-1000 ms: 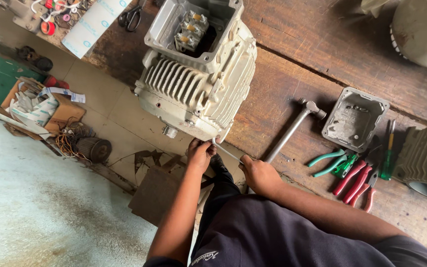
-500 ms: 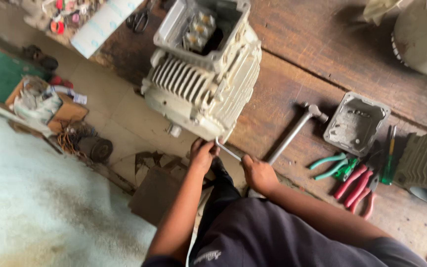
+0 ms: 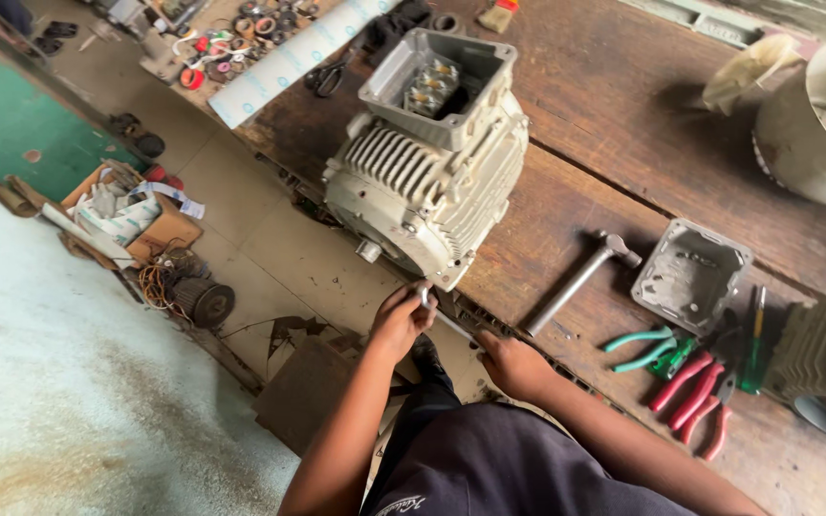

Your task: The person works on an electric motor at a cluttered workbench, using a wrench to loosen and tighten bolts on the motor housing. They reposition and turn the motor on the bench to reach different sides, steadying it with one hand while working the fasteners with the other.

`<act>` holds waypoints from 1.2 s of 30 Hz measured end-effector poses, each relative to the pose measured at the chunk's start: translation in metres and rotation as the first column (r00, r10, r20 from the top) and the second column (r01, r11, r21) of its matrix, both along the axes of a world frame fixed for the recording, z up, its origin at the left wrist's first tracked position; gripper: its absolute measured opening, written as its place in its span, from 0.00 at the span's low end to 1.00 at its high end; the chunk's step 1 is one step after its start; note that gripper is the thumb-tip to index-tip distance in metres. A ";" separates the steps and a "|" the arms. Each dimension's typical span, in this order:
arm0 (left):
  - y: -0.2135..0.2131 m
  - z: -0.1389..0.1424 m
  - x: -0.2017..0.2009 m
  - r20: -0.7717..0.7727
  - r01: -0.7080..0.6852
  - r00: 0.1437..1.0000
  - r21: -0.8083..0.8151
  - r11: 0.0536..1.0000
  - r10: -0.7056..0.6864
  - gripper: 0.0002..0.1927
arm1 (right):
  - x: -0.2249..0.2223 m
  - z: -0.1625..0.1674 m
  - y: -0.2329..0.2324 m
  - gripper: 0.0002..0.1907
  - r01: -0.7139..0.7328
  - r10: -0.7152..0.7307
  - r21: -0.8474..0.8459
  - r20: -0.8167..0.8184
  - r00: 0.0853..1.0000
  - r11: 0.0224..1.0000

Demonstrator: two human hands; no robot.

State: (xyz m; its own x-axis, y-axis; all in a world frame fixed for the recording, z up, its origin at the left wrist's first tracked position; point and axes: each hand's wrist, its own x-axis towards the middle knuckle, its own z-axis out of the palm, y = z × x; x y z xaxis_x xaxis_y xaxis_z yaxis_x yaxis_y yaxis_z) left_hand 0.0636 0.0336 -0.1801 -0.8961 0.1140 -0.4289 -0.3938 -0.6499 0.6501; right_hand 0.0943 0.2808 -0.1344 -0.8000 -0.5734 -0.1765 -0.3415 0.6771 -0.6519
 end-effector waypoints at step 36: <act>-0.180 0.221 -0.338 -0.629 0.655 0.095 -0.544 0.524 -0.771 0.08 | -0.173 0.216 -0.210 0.15 0.586 -0.490 0.024 -0.521 0.699 0.810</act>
